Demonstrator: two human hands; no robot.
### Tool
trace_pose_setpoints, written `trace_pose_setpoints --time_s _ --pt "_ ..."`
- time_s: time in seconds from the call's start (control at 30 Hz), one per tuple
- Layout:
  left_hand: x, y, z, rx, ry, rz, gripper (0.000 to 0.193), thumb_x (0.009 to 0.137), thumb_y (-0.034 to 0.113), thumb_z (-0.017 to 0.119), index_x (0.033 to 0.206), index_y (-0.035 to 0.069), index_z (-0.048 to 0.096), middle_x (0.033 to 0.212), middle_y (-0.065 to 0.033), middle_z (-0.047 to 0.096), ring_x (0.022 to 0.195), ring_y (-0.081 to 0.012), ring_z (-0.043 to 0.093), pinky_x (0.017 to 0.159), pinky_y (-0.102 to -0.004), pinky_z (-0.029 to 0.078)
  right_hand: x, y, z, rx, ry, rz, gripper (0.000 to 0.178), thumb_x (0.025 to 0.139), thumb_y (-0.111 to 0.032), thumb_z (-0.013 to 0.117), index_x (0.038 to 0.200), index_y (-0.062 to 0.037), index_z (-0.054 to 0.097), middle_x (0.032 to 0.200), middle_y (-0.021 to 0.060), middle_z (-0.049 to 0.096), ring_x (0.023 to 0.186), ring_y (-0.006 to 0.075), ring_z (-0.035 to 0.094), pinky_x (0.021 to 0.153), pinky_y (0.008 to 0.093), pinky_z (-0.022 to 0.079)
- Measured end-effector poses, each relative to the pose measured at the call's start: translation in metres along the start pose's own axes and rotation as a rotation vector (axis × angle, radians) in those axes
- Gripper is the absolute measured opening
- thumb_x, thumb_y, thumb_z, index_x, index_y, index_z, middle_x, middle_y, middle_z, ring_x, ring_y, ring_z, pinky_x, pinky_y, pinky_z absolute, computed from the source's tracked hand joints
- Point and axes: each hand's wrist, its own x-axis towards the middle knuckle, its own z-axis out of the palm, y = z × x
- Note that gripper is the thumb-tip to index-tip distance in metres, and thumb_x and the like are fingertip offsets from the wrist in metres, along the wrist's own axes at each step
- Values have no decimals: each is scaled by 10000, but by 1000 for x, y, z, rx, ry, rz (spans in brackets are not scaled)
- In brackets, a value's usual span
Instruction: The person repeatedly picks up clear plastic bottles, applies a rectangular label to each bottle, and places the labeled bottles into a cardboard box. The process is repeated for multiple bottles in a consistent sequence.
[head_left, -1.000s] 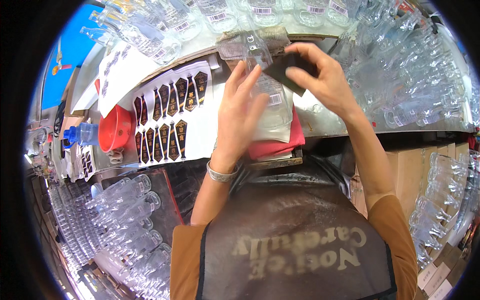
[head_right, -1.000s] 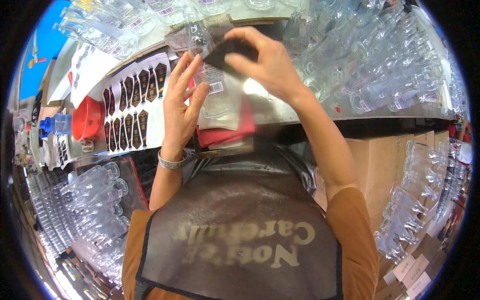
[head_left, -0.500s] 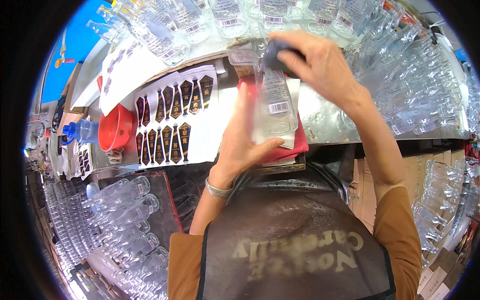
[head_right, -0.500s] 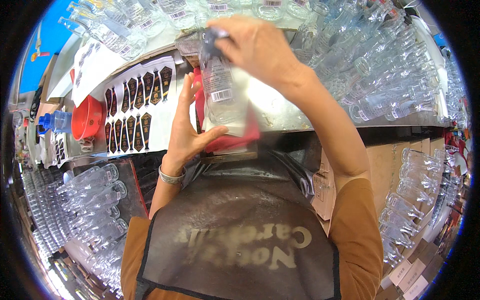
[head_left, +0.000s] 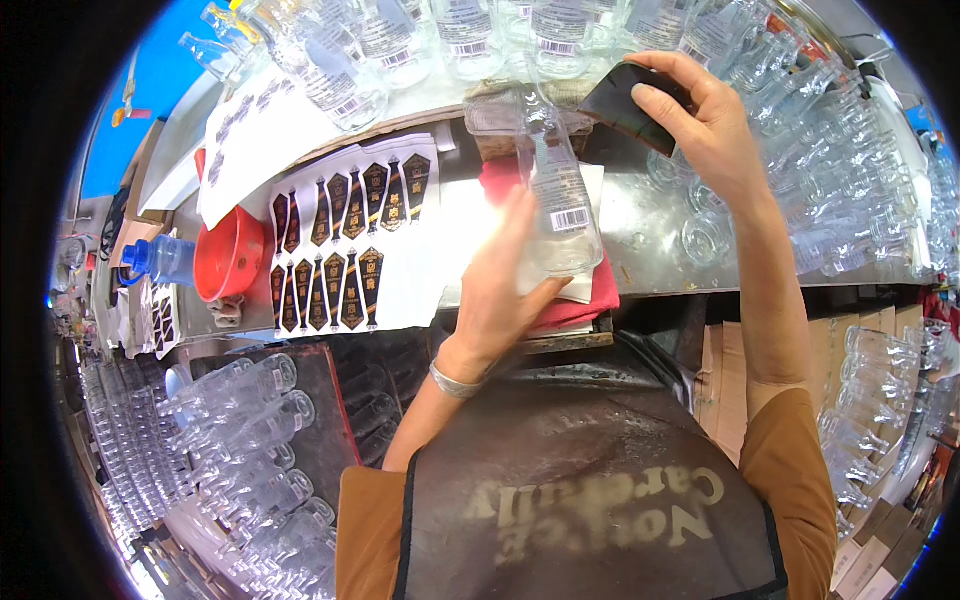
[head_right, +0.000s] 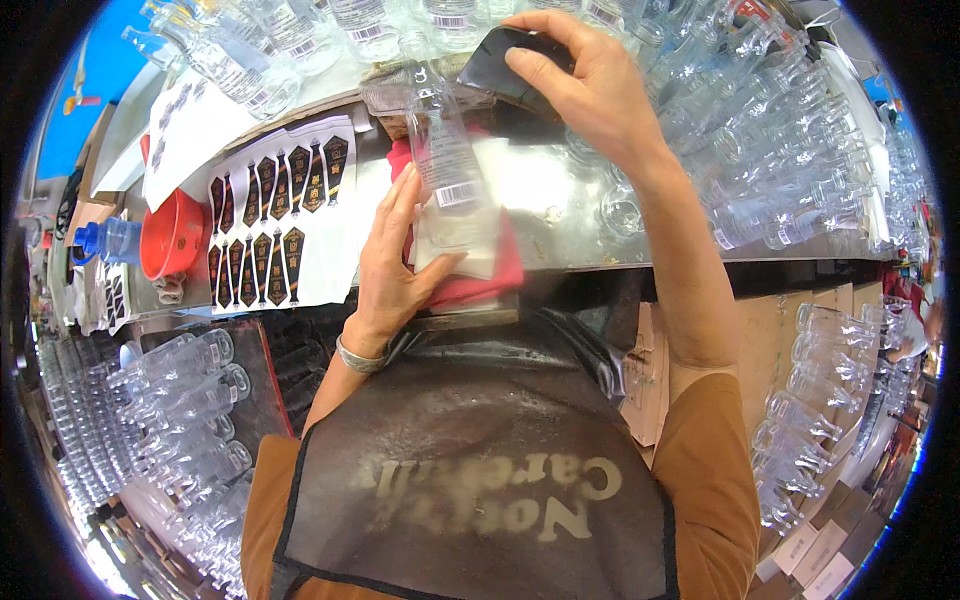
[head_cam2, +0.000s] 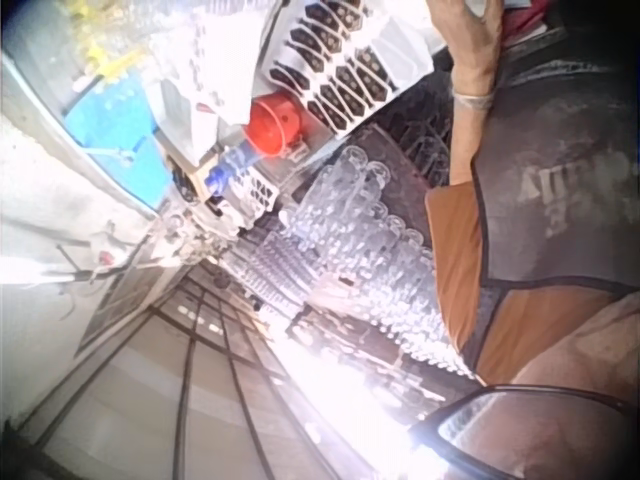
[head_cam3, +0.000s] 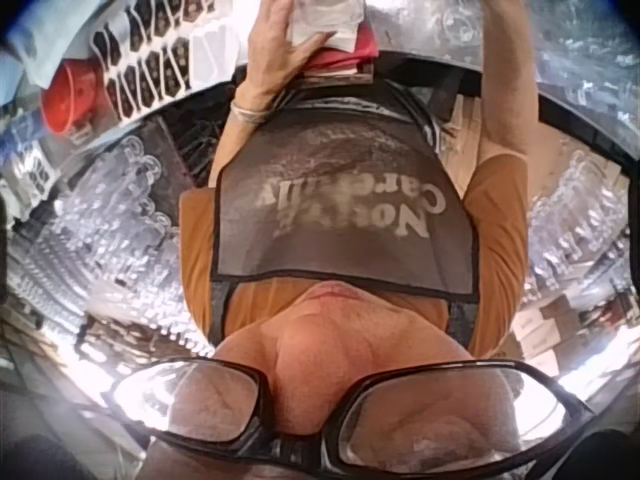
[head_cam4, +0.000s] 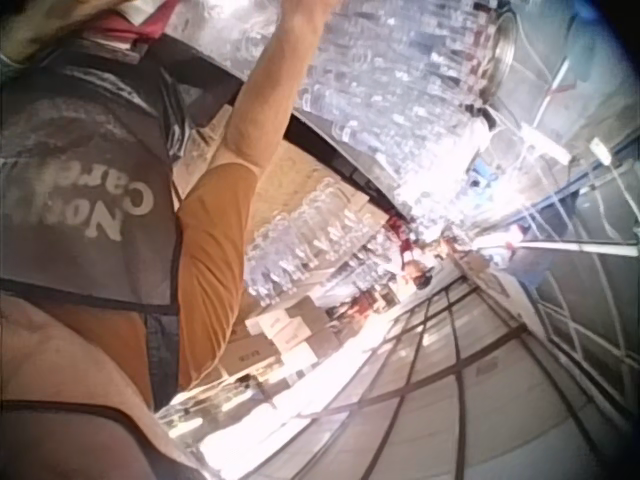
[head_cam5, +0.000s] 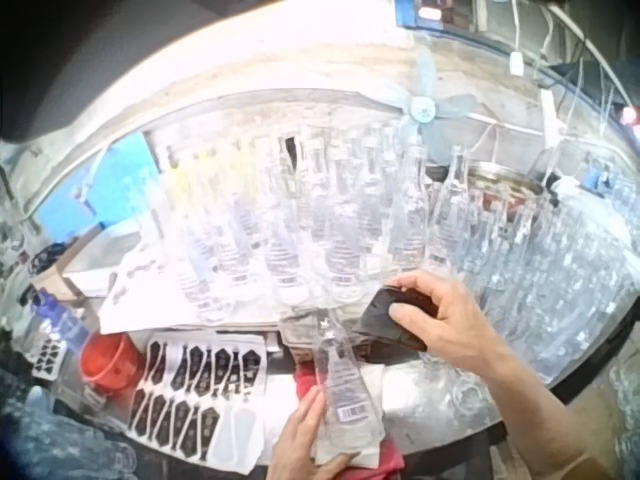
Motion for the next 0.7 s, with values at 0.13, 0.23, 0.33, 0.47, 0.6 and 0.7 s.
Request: trace_pose_setpoints --time_s 0.13,0.23,0.33,0.47,0.6,0.7 --pt "2 4 -3 9 -24 -14 958 682 34 838 1517 14 368 1536 -232 402 1388 -375 445 1110 -418 420 -2 6 0 76 -27 42 299 970 -171 639 1234 -30 646 1041 37 686 926 84 613 812 235 505" --pt "1 5 -5 42 -36 -21 961 672 31 839 1511 1 372 1535 -252 399 1370 -395 461 1118 -420 407 -2 6 2 109 -33 59 300 971 -178 639 1230 -27 646 1034 37 685 929 85 616 816 239 506" --pt "1 4 -1 72 -17 0 972 676 35 840 1521 8 359 1517 -247 426 1333 -387 498 1101 -418 422 -1 4 6 69 -69 -25 293 960 -169 641 1215 -25 649 1019 32 689 920 88 624 813 251 514" --pt "-2 5 5 -33 65 -54 999 686 61 853 1533 0 327 1460 -231 491 1257 -362 560 1053 -409 459 5 -27 21 -162 -381 -338 270 908 -142 660 1159 -45 662 1033 115 719 943 237 691 856 333 528" --pt "1 14 5 -12 60 -85 1110 694 80 868 1557 -30 177 1442 -225 500 1219 -330 584 998 -400 492 22 -38 40 -513 -117 -487 215 859 -127 673 1059 -48 669 1003 127 712 917 336 670 810 415 538" --pt "1 13 7 -6 75 -79 1258 681 71 880 1582 -14 6 1493 -232 450 1235 -308 572 969 -393 503 17 -61 47 -613 -343 -468 157 848 -113 665 996 -62 668 925 101 702 895 328 664 790 426 539"
